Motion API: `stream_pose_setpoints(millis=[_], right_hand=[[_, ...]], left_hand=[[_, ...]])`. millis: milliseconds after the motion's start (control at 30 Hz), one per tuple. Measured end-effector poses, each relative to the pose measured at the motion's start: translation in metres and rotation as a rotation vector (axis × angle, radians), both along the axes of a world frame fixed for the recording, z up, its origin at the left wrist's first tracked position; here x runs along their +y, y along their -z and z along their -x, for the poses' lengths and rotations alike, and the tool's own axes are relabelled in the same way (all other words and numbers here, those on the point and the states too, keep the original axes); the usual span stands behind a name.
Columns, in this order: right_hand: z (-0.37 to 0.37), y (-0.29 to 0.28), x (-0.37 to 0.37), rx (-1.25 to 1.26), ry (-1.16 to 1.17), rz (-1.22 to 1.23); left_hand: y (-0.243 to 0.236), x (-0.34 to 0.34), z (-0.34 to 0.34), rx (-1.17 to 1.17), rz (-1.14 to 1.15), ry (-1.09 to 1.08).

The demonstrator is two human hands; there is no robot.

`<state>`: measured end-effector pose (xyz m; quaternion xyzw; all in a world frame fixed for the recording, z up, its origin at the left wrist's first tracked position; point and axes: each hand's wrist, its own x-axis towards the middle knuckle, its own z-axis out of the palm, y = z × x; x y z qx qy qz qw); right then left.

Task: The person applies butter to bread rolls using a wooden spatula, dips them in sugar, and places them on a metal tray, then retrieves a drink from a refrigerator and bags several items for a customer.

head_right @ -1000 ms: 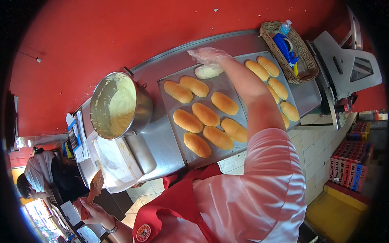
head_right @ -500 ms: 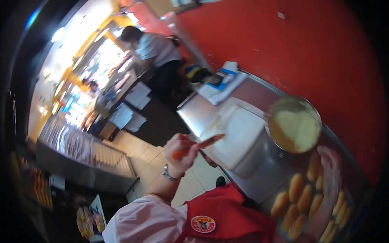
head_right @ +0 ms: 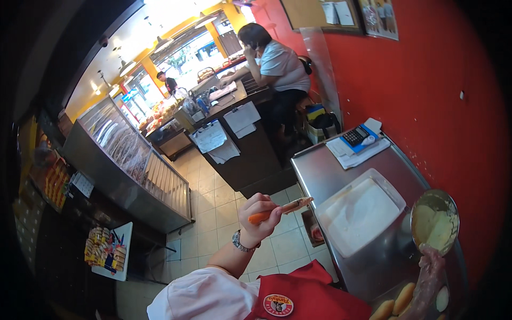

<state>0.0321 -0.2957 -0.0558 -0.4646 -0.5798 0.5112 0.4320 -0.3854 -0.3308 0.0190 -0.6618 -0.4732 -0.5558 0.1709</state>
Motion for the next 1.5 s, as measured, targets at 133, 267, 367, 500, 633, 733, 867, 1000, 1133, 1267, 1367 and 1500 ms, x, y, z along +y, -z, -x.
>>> stream_pose_setpoints(millis=[133, 267, 367, 500, 633, 733, 867, 1000, 1133, 1267, 1367, 1500], right_hand=[[0.018, -0.002, 0.036, 0.113, 0.068, -0.022], [0.035, 0.004, 0.066, 0.209, 0.093, -0.028], [0.051, 0.026, 0.075, 0.088, 0.083, -0.247], [0.081, 0.017, 0.07, -0.073, 0.024, -0.385], [0.106, -0.001, 0.06, -0.171, -0.038, -0.456], [0.113, 0.004, 0.058, -0.161, -0.027, -0.437], [0.121, 0.007, 0.057, -0.129, -0.046, -0.361], [0.141, -0.007, 0.041, -0.193, -0.058, -0.383], [0.152, -0.012, 0.031, -0.201, -0.082, -0.459], [0.163, -0.033, 0.023, -0.333, -0.071, -0.374], [0.164, -0.031, 0.018, -0.29, -0.049, -0.342], [0.161, -0.02, 0.016, -0.31, 0.029, -0.346]], left_hand=[[-0.001, -0.02, 0.036, -0.023, -0.016, -0.046], [0.004, -0.041, 0.076, -0.038, -0.028, -0.153], [0.003, -0.056, 0.095, -0.104, -0.034, -0.187], [0.004, -0.07, 0.109, -0.072, -0.055, -0.219], [0.006, -0.081, 0.118, -0.049, -0.047, -0.252], [0.008, -0.088, 0.125, -0.065, -0.052, -0.257], [0.009, -0.098, 0.132, -0.059, -0.06, -0.285], [0.01, -0.105, 0.14, -0.053, -0.046, -0.292], [0.009, -0.109, 0.144, -0.064, -0.043, -0.265], [0.012, -0.106, 0.152, -0.062, -0.032, -0.251], [0.014, -0.1, 0.155, -0.066, -0.018, -0.23], [0.016, -0.088, 0.157, -0.072, 0.002, -0.189]])
